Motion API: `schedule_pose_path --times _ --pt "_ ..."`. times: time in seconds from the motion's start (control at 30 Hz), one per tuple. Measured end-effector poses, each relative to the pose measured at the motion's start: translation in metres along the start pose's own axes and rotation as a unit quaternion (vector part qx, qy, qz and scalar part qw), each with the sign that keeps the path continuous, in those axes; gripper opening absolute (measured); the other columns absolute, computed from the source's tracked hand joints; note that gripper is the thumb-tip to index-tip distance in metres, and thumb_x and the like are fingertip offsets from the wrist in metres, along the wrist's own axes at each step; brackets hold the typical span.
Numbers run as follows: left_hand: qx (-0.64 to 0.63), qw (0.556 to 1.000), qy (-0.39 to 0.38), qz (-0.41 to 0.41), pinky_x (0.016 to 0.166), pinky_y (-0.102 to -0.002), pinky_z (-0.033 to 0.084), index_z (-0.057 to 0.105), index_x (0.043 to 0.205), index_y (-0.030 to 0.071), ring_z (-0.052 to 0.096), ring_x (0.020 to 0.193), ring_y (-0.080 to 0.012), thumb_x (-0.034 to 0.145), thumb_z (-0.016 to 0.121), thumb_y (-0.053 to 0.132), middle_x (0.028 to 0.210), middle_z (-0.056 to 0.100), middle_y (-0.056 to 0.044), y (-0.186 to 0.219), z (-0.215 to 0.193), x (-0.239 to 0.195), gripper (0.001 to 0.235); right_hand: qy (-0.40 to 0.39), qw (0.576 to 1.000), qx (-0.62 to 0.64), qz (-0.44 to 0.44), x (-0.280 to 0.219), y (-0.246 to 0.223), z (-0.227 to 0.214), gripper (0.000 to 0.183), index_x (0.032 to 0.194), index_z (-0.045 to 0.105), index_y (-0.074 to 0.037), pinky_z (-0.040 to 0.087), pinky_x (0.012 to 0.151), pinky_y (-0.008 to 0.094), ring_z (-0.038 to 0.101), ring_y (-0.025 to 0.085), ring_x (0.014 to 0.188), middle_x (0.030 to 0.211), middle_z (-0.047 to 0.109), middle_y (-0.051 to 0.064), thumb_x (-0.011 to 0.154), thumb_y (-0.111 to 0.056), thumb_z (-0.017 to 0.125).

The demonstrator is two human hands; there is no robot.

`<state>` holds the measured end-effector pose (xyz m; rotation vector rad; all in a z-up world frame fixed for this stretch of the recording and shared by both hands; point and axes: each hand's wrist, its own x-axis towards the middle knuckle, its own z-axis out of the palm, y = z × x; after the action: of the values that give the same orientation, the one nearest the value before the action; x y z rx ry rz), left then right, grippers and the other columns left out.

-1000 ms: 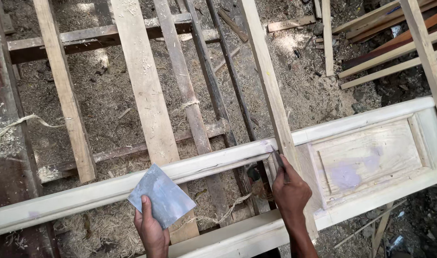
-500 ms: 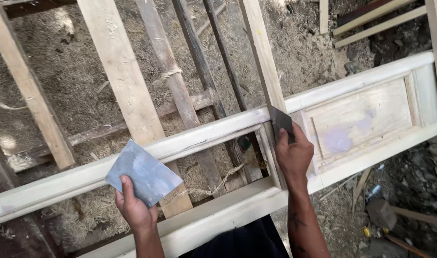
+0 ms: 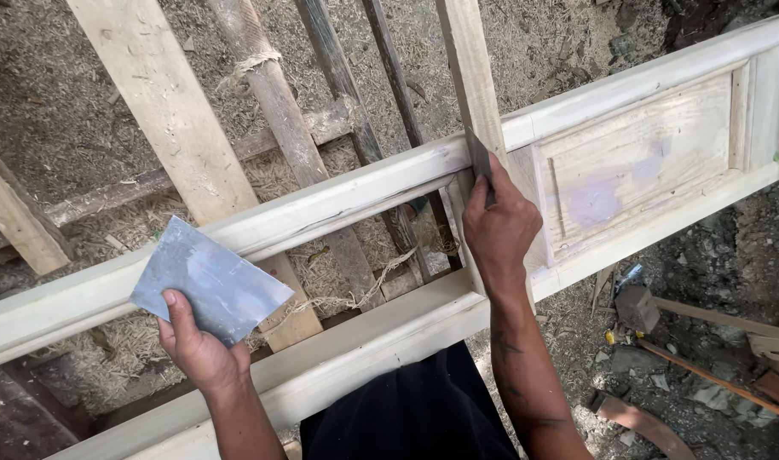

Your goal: The person sands a wooden door frame using sandpaper. They apply wood filler to the surface and continue sanding to smooth the wood.

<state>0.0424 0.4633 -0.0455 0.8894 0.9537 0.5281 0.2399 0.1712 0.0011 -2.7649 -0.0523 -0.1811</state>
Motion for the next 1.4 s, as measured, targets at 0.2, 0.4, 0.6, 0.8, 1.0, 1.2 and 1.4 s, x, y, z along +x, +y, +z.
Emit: schedule_pose_path --times 0.2,0.4,0.6,0.8,1.0,1.2,1.4 --pt "-0.004 1.000 -0.012 -0.003 0.108 -0.038 0.054 0.051 0.145 -0.001 0.064 0.120 -0.0190 0.112 0.056 0.029 0.132 0.064 -0.009 -0.008 0.007 0.008 0.045 0.006 1.000 0.016 0.017 -0.002 0.012 0.007 0.034 0.131 0.073 -0.009 0.047 0.050 0.038 0.063 0.020 0.050 0.074 0.071 0.016 0.097 -0.008 0.070" --pt "-0.006 1.000 -0.023 -0.015 0.109 -0.038 0.054 0.051 0.144 -0.001 0.065 0.121 -0.0190 0.113 0.056 0.030 0.133 0.064 -0.010 -0.010 0.020 0.012 0.045 -0.058 0.997 0.053 -0.014 -0.016 0.010 0.016 0.027 0.128 0.073 -0.005 0.051 0.053 0.032 0.069 0.017 0.067 0.085 0.076 0.012 0.101 -0.008 0.069" --pt "0.006 1.000 -0.024 -0.016 0.109 -0.038 0.055 0.050 0.146 -0.001 0.065 0.122 -0.0200 0.112 0.056 0.031 0.134 0.063 -0.011 -0.004 0.023 0.010 0.047 -0.030 0.982 0.143 0.124 -0.054 0.006 -0.016 0.024 0.119 0.071 0.002 0.056 0.060 0.027 0.072 0.013 0.070 0.088 0.079 0.013 0.098 -0.008 0.069" --pt "0.025 0.999 -0.036 -0.020 0.110 -0.038 0.056 0.049 0.147 0.000 0.065 0.124 -0.0204 0.111 0.056 0.031 0.135 0.063 -0.011 -0.006 0.030 0.011 0.048 -0.017 0.984 0.132 0.120 -0.058 0.023 -0.003 0.027 0.123 0.069 0.004 0.059 0.059 0.026 0.075 0.012 0.071 0.088 0.078 0.012 0.098 -0.007 0.066" --pt "0.022 0.998 -0.047 -0.018 0.110 -0.038 0.055 0.049 0.148 0.000 0.064 0.123 -0.0200 0.112 0.056 0.031 0.134 0.063 -0.010 -0.003 0.028 0.008 0.047 -0.002 0.983 0.153 0.102 -0.051 0.022 0.009 0.027 0.125 0.070 0.004 0.058 0.059 0.028 0.074 0.013 0.072 0.090 0.079 0.014 0.099 -0.005 0.065" --pt "0.023 0.999 -0.039 -0.015 0.110 -0.038 0.055 0.050 0.147 -0.001 0.065 0.123 -0.0201 0.112 0.056 0.031 0.134 0.064 -0.010 -0.002 0.025 0.006 0.047 -0.014 0.987 0.139 0.077 -0.048 0.019 0.006 0.027 0.125 0.070 0.002 0.057 0.058 0.028 0.074 0.014 0.072 0.090 0.078 0.015 0.099 -0.003 0.066" --pt "0.034 0.999 -0.035 -0.024 0.109 -0.038 0.055 0.051 0.146 -0.001 0.065 0.122 -0.0198 0.111 0.055 0.032 0.133 0.064 -0.010 -0.006 0.029 0.006 0.047 -0.034 0.990 0.134 0.030 -0.051 0.014 0.007 0.030 0.128 0.069 0.002 0.059 0.055 0.030 0.076 0.018 0.073 0.091 0.076 0.016 0.099 -0.002 0.066"
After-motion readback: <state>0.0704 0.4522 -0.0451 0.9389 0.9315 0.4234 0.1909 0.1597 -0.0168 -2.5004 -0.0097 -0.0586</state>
